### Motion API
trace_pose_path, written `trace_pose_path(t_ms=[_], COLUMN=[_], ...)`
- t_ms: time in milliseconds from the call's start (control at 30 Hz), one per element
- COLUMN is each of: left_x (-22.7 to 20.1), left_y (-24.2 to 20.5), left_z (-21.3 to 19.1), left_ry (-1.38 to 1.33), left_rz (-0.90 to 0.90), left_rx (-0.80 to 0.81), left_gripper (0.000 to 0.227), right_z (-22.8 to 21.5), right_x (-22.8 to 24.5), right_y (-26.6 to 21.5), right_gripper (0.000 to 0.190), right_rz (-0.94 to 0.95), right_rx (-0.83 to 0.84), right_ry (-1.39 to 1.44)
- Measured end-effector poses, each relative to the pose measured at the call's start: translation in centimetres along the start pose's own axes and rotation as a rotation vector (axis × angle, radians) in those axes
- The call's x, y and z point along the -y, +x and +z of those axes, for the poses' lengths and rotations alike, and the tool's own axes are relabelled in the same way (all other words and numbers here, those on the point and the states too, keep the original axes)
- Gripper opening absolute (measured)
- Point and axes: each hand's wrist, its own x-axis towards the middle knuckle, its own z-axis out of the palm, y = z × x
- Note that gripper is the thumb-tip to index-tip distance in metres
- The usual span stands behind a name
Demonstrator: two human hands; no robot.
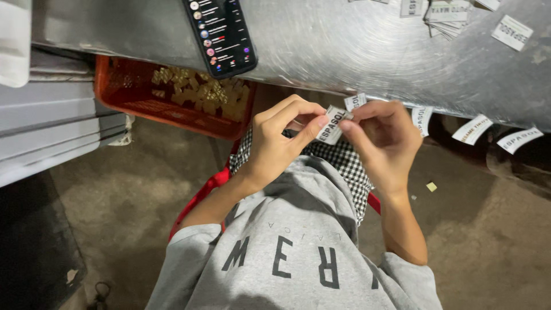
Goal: The person sits at a metal table and repeatedly peels the backing off small rectangular labels. They place the peeled labels on the table and discard the backing into a red basket. A smartphone is visible on the table throughout.
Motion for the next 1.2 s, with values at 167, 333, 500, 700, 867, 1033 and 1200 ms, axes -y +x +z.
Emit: trace_pose_path(t_ms=[167, 333, 500, 700, 867, 1033, 1200], left_x=[0.5, 0.8, 0.3, 0.1, 0.3, 0.5, 0.1], left_y=[0.1, 0.0, 0.2, 1.0, 1.6, 1.9, 1.8], left_z=[1.0, 1.5, 1.5, 1.6, 1.9, 1.6, 1.4], left_ry=[-0.062, -0.173, -0.185, 0.068, 0.211, 0.214, 0.091], left_rz=[-0.087, -0.165, -0.171, 0.067, 0.201, 0.185, 0.077], left_rx=[0.036, 0.061, 0.060, 0.008, -0.045, -0.068, -0.056], left_gripper=[0.016, 0.016, 0.015, 0.014, 0.013, 0.014, 0.015], right_z=[-1.9, -1.7, -1.6, -1.8, -1.8, -1.8, -1.6], right_x=[-1.8, -2.7, -2.3, -2.7, -2.9, -1.3, 1.9], right_y=[0.4, 1.0, 1.0, 2.6, 4.2, 5.7, 5.4], right_gripper=[0.029, 0.028, 0.018, 0.005, 0.006, 0.010, 0.018], right_rz=[0.095, 0.081, 0.175, 0.130, 0.205, 0.094, -0.399], right_rx=[0.090, 0.120, 0.083, 0.172, 0.208, -0.066, -0.250], right_ry=[0.438, 0.623, 0.573, 0.655, 0.832, 0.432, -0.260])
